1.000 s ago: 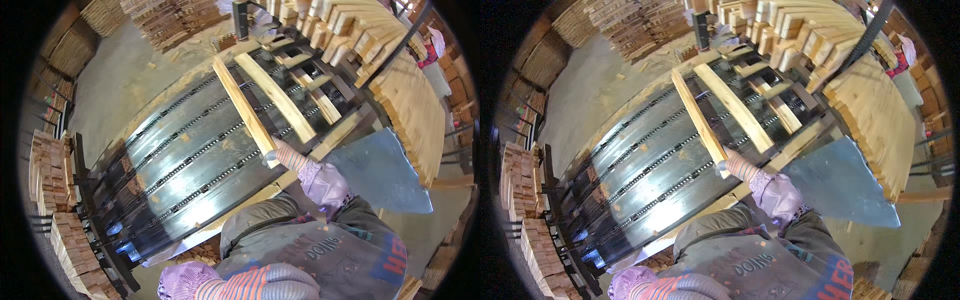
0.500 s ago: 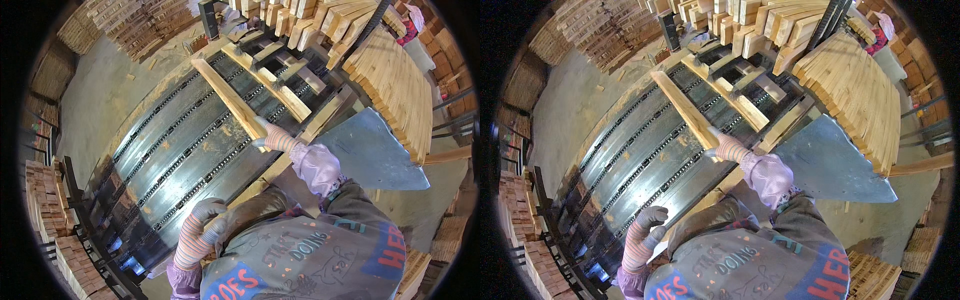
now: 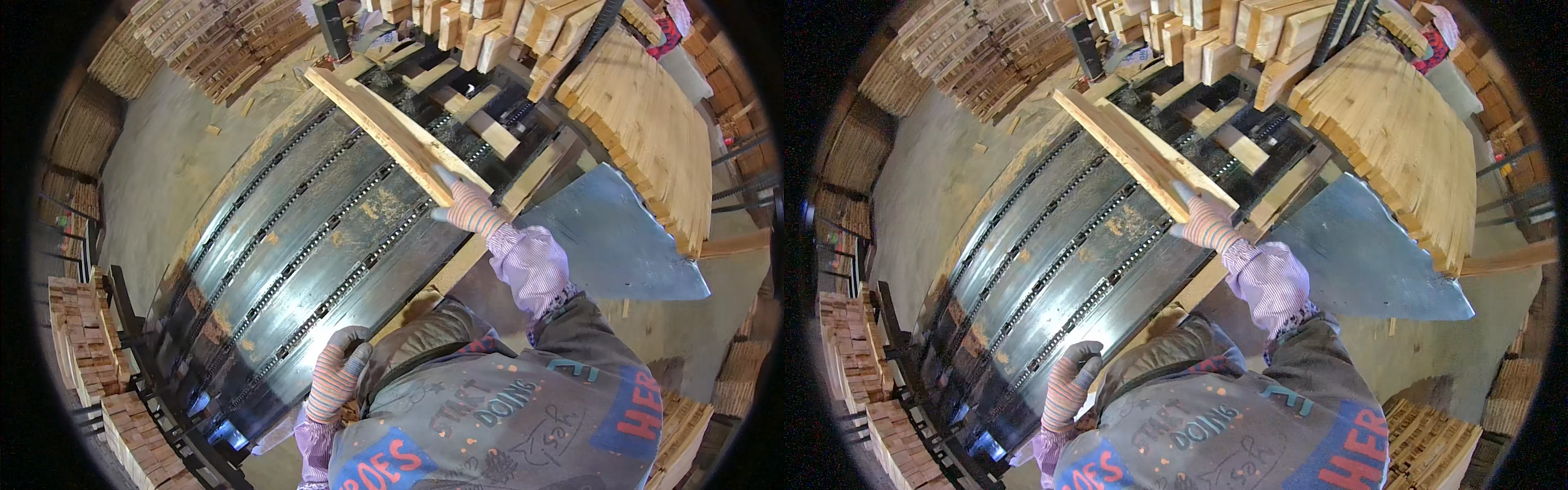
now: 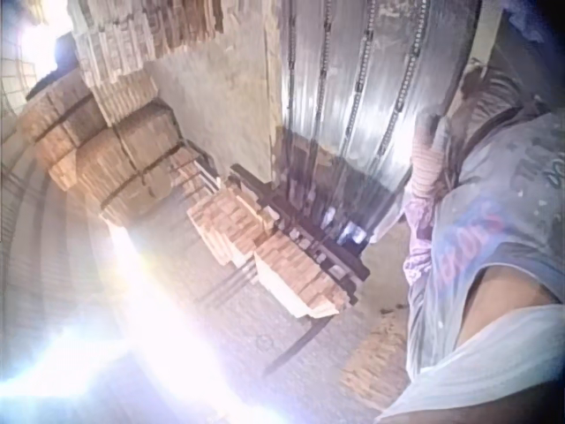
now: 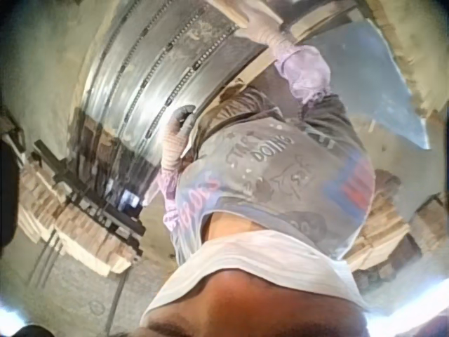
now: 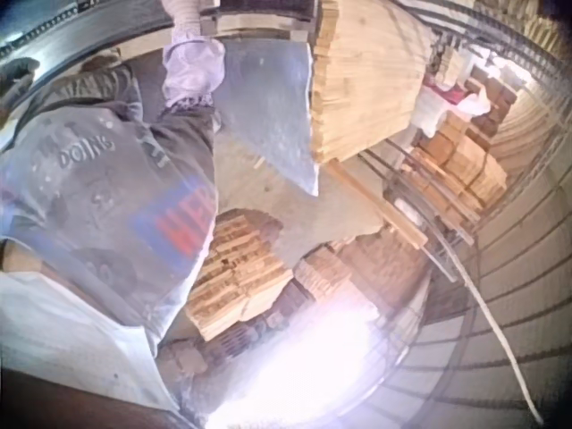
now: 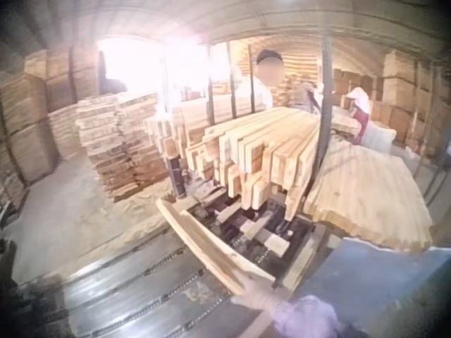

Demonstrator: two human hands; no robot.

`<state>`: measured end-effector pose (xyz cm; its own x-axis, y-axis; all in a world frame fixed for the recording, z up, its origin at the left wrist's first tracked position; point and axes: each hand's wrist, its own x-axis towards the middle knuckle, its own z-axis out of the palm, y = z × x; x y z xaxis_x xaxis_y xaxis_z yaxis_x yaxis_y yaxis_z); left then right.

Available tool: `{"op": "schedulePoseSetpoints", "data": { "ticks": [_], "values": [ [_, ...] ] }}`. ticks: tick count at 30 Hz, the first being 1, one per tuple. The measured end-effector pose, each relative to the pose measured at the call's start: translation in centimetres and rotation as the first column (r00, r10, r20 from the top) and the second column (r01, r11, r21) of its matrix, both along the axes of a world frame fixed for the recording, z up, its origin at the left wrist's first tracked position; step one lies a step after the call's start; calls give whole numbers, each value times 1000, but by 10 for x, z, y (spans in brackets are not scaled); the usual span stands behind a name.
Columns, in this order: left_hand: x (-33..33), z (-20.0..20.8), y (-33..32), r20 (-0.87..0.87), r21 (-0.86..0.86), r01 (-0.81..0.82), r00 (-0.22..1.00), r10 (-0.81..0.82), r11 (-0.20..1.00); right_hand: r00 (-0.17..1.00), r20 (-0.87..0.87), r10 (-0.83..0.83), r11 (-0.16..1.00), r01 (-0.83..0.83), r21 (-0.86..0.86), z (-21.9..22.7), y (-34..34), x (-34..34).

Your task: The person picks up wooden planks from a conveyor belt and stacks them on a nearby pile. The person handles the planks one at a time, placing them in a neat stack.

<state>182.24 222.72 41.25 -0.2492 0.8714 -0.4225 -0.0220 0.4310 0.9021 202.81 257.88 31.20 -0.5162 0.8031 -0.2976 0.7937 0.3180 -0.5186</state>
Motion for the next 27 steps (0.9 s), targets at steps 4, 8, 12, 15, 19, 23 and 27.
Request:
{"op": "schedulePoseSetpoints", "data": {
  "ticks": [4, 8, 12, 15, 19, 23, 27],
  "values": [
    [15, -1, 23, 2, -59, 55, 998, -55, 997, 896, 438, -72, 930, -99, 354, -7, 28, 20],
    [33, -6, 44, -64, -21, 96, 993, -97, 995, 926, 373, -54, 987, -7, 159, -10, 47, 24],
    [43, -13, 64, -51, -37, 90, 994, -92, 995, 956, -252, -152, 924, 47, -380, -9, 47, 29],
    [50, -14, 76, -25, -60, 67, 997, -69, 996, 669, -435, -603, 442, -173, -880, 3, 20, 30],
    [60, -27, 93, -34, -52, 69, 997, -71, 996, 608, -515, -604, 442, -281, -852, -14, 18, 38],
    [69, -30, 108, -56, -36, 74, 996, -76, 997, 680, -662, -315, 820, -156, -551, -20, 70, 52],
    [87, -13, 131, 91, -134, 16, 996, -4, 991, 978, -207, -17, 999, 25, 36, 3, 146, 80]
  ]
}}
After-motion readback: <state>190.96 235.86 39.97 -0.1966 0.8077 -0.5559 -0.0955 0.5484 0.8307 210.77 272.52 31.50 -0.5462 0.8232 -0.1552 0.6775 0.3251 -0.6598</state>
